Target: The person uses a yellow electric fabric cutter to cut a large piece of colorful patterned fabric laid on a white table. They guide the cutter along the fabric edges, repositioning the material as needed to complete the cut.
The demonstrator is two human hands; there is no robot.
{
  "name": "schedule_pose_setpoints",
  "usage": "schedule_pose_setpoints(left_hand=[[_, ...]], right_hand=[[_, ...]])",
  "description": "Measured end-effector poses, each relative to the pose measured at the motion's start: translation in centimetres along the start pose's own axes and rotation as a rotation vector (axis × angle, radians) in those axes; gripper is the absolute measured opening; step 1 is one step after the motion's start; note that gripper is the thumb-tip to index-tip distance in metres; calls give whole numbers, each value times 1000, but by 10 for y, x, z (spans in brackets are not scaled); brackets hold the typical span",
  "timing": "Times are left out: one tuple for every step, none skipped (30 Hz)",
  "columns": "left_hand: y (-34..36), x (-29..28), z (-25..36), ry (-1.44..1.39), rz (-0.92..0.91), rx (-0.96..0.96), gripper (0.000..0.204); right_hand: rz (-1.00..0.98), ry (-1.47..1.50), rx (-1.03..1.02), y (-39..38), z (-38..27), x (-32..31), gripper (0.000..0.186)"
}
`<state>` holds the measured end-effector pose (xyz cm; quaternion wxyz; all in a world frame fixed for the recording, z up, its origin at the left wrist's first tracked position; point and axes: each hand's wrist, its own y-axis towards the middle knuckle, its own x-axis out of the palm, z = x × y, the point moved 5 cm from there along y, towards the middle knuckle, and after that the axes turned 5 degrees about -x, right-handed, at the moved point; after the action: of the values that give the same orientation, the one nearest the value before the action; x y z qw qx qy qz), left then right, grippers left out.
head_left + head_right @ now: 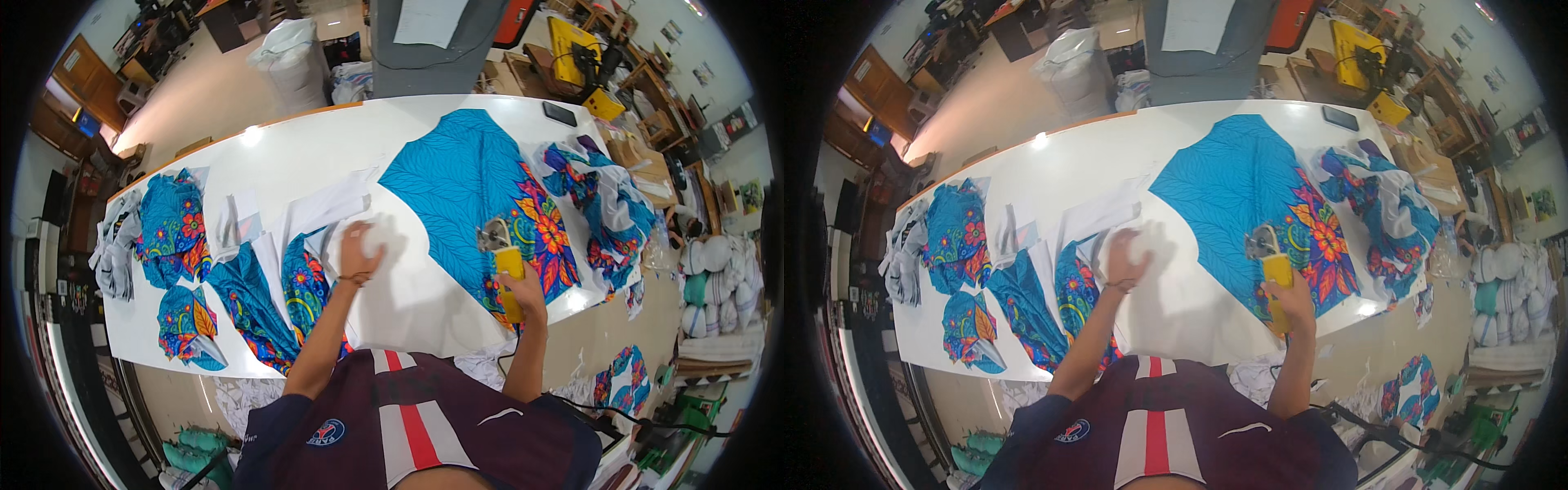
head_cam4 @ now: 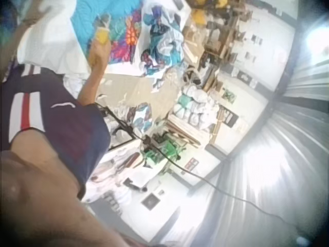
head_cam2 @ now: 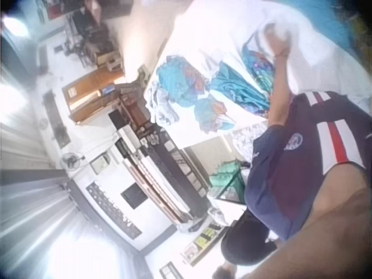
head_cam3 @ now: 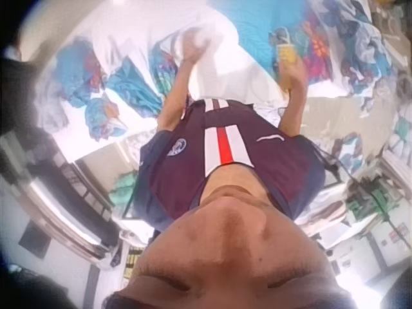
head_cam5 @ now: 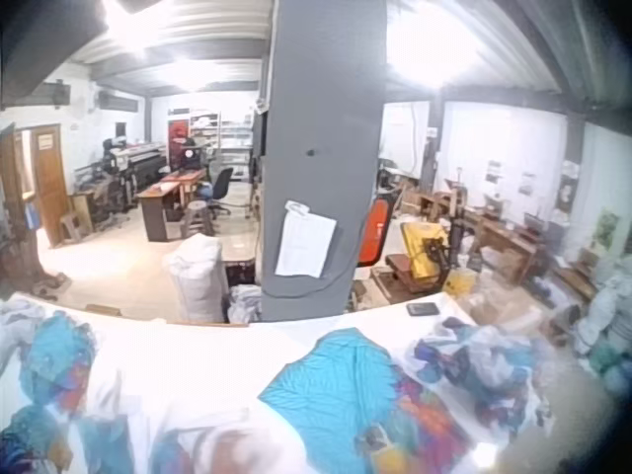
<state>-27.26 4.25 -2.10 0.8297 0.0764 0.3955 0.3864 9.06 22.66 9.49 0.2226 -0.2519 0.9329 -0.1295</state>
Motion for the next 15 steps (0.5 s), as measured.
schedule_pose_setpoints(left_hand=[[8, 34, 35, -31, -87, 58, 67], [13, 63, 72, -58, -169, 118, 75], [9, 93, 96, -38, -293, 138, 80], [0, 115, 113, -7, -408, 152, 86], [-7, 130, 131, 31, -478, 160, 82], [-16, 139, 148, 70, -547, 166, 79], [-23, 144, 159, 117, -610, 162, 75], [-30, 153, 155, 163, -669, 139, 68], [-33, 160, 148, 210, -724, 109, 61], [-36, 164, 137, 260, -777, 60, 54], [-37, 160, 131, 133, -779, -32, 47], [-38, 149, 116, 17, -754, -147, 41], [-39, 137, 102, -102, -721, -251, 35], [-30, 120, 100, -247, -549, -230, 32], [-18, 93, 99, -380, -368, -192, 28]], right_hand=[[66, -22, -11, -13, 5, -17, 43], [118, -18, -7, -24, 14, -33, 43], [165, -15, -5, -34, 24, -47, 43], [199, -10, -9, -40, 30, -57, 43], [239, 7, 4, -51, 36, -66, 39], [281, 57, 3, -63, 41, -72, 38], [311, 105, -3, -72, 44, -75, 38], [324, 150, -16, -77, 47, -75, 37], [364, 150, -37, -83, 52, -78, 36], [387, 149, -54, -85, 60, -77, 36], [401, 150, -69, -87, 71, -74, 35], [387, 189, -28, -87, 78, -67, 37], [379, 225, 18, -91, 84, -63, 39], [390, 249, 26, -97, 93, -62, 38], [402, 275, 33, -98, 101, -62, 37]])
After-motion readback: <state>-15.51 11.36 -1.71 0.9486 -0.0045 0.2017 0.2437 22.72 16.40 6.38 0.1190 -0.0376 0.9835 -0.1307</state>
